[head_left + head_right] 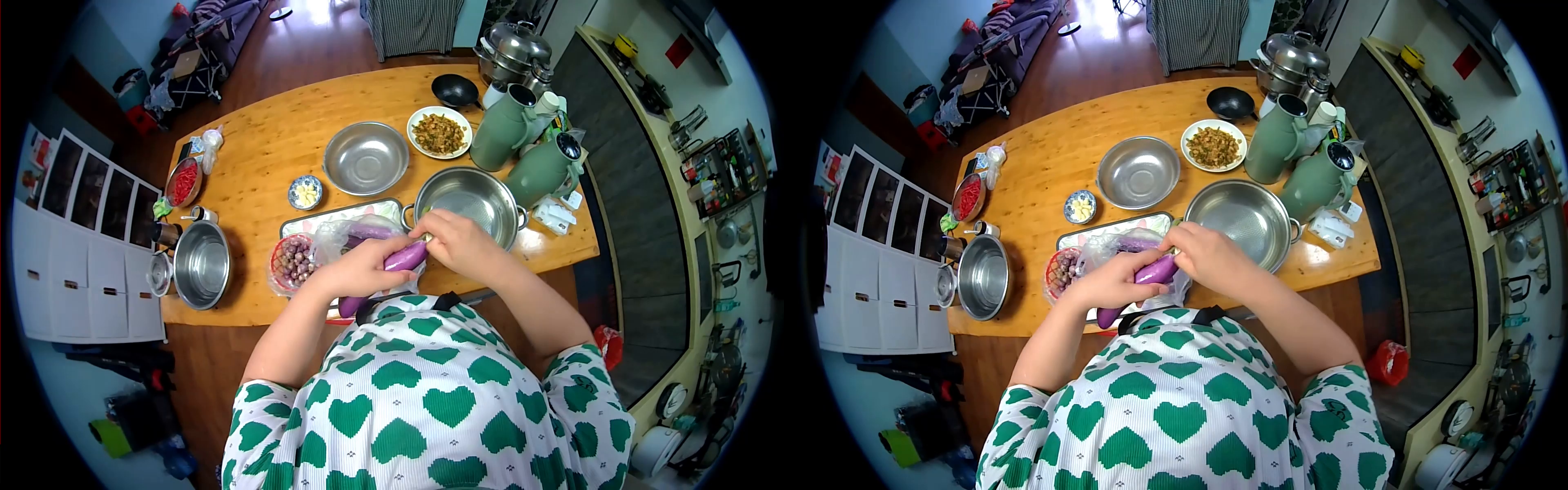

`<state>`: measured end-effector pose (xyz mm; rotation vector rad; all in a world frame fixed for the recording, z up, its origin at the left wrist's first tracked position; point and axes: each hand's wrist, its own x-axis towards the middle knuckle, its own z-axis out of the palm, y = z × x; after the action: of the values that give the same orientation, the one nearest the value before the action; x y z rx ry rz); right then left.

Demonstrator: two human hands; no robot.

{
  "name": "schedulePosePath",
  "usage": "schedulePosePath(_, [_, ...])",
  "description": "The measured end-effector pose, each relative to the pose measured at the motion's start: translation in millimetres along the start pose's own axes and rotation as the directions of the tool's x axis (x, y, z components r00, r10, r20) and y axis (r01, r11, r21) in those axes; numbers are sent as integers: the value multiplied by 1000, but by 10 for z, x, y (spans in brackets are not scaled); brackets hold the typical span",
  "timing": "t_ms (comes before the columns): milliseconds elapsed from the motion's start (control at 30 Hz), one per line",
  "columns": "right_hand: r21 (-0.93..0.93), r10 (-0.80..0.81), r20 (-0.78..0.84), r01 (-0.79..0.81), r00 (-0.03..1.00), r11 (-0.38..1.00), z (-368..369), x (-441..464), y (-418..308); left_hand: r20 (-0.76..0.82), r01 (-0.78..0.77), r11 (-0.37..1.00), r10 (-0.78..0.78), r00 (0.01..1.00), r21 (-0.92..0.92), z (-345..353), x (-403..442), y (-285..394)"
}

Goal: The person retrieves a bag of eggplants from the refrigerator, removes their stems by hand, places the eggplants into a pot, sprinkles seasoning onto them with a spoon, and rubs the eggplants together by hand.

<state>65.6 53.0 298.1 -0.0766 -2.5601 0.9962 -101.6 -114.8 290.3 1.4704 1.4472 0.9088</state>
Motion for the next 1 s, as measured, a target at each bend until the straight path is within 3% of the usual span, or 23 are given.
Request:
schedulePosePath(67, [14,-105,27,104,994,994,-10,8,108,98,124,987,-115,989,-99,-53,-7,66])
schedulePosePath(167, [75,-106,32,104,994,992,-95,114,51,193,238,919,-183,964,-314,-113,11,53])
schedulePosePath(267, [227,62,107,-85,992,970,-207,217,-125,235,335,765,-243,941,-550,-204,10,45])
schedulePosePath(367, [377,273,218,-339,937,862,-241,255,-229,255,245,781,-113,960,-574,-248,25,-69])
schedulePosePath(467, [236,76,-17,-70,997,969,-168,238,-181,-57,49,947,-71,996,-317,-189,57,58])
schedulePosePath(567, [115,55,-112,-42,992,993,-113,208,-210,-248,6,996,-27,968,-88,-108,62,-75])
schedulePosePath(600, [134,92,-156,-72,983,988,-94,206,-230,-333,54,995,-79,940,-84,-73,45,63])
schedulePosePath(700, [262,231,-190,-178,954,949,-98,197,-306,-500,-40,883,301,812,467,22,71,93])
schedulePosePath(733, [343,288,-138,-227,948,912,-119,190,-324,-547,-73,869,371,750,489,70,94,102])
schedulePosePath(867, [540,321,17,-279,947,794,-116,166,-247,-548,-64,849,394,738,525,116,51,302])
schedulePosePath(967, [784,440,-3,-271,898,558,-16,159,-396,-558,4,798,418,717,603,120,40,363])
schedulePosePath(1000, [734,417,-26,-265,909,625,-22,158,-396,-543,-4,782,437,717,624,109,33,375])
